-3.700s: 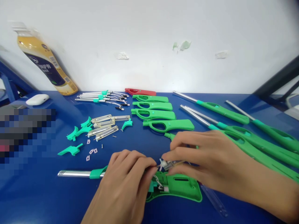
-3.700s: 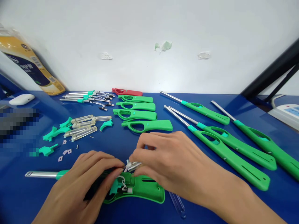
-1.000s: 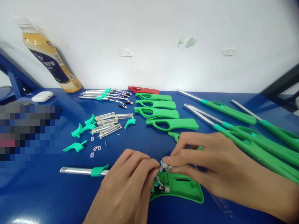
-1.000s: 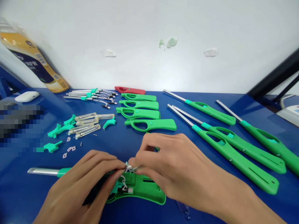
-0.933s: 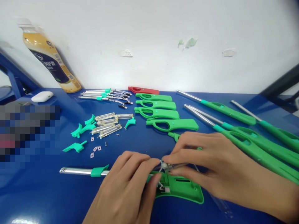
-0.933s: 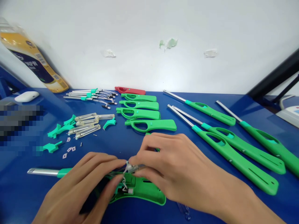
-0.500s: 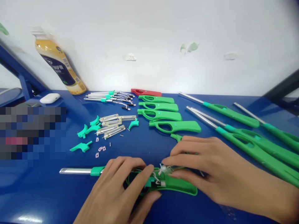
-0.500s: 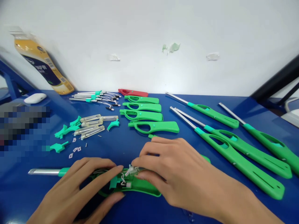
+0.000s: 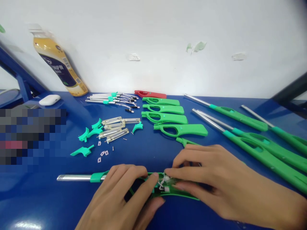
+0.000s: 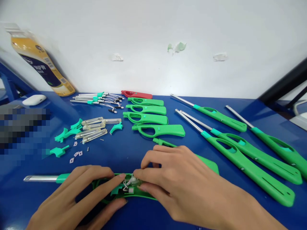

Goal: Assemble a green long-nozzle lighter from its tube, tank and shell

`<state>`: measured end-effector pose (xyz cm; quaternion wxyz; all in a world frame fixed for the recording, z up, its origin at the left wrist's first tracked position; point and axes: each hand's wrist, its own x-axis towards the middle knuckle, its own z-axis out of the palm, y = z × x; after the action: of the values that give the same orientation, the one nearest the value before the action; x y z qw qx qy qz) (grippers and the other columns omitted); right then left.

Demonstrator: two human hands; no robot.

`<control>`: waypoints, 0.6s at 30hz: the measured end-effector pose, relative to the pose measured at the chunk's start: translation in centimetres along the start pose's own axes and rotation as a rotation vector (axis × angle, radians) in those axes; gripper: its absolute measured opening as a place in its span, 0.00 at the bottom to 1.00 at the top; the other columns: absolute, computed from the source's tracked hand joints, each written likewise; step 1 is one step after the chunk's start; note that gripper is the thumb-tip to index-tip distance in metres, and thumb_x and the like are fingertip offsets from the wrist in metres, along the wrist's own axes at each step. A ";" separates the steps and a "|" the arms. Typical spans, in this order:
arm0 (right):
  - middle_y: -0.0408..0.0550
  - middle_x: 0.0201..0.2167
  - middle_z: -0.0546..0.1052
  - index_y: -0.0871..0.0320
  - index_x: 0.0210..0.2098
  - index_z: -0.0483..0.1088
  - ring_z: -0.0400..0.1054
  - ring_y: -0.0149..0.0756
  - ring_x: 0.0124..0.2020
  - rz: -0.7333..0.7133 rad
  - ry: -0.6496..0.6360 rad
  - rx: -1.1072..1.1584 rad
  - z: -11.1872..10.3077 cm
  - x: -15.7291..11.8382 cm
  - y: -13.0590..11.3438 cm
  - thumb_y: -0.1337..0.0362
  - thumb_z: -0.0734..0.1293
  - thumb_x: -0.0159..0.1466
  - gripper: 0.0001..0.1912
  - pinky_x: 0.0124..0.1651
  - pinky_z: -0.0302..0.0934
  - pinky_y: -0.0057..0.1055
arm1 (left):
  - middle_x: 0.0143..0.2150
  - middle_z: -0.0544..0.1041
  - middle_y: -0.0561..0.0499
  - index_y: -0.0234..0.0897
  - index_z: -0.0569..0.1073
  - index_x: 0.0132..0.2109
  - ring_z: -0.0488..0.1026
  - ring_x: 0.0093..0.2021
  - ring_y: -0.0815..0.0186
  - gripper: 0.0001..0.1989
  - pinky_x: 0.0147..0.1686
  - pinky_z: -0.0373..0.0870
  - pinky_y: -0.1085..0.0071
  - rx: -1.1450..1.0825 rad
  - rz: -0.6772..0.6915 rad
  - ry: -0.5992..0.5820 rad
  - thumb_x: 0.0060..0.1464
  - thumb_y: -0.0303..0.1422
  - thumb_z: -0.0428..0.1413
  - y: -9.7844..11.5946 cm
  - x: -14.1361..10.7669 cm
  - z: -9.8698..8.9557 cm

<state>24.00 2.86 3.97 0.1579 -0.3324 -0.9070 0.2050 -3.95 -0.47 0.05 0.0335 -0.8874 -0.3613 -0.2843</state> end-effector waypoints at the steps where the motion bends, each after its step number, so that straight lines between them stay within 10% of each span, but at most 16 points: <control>1: 0.35 0.48 0.81 0.46 0.52 0.80 0.75 0.29 0.44 0.001 -0.012 -0.005 0.0 0.0 0.0 0.60 0.66 0.81 0.09 0.46 0.65 0.30 | 0.47 0.80 0.53 0.42 0.77 0.58 0.79 0.43 0.65 0.08 0.47 0.74 0.66 -0.010 0.000 -0.001 0.79 0.34 0.55 0.0 0.0 0.0; 18: 0.39 0.47 0.80 0.46 0.57 0.77 0.77 0.34 0.41 -0.057 0.025 -0.248 0.3 -0.9 -0.6 0.66 0.57 0.81 0.18 0.49 0.76 0.37 | 0.45 0.81 0.58 0.49 0.77 0.56 0.73 0.40 0.63 0.11 0.44 0.67 0.62 -0.039 -0.075 -0.035 0.82 0.38 0.49 0.7 0.3 0.0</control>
<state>24.17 1.72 3.87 0.1326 -0.3260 -0.9324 0.0825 -3.32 -0.81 0.25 -0.0007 -0.8784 -0.3895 -0.2768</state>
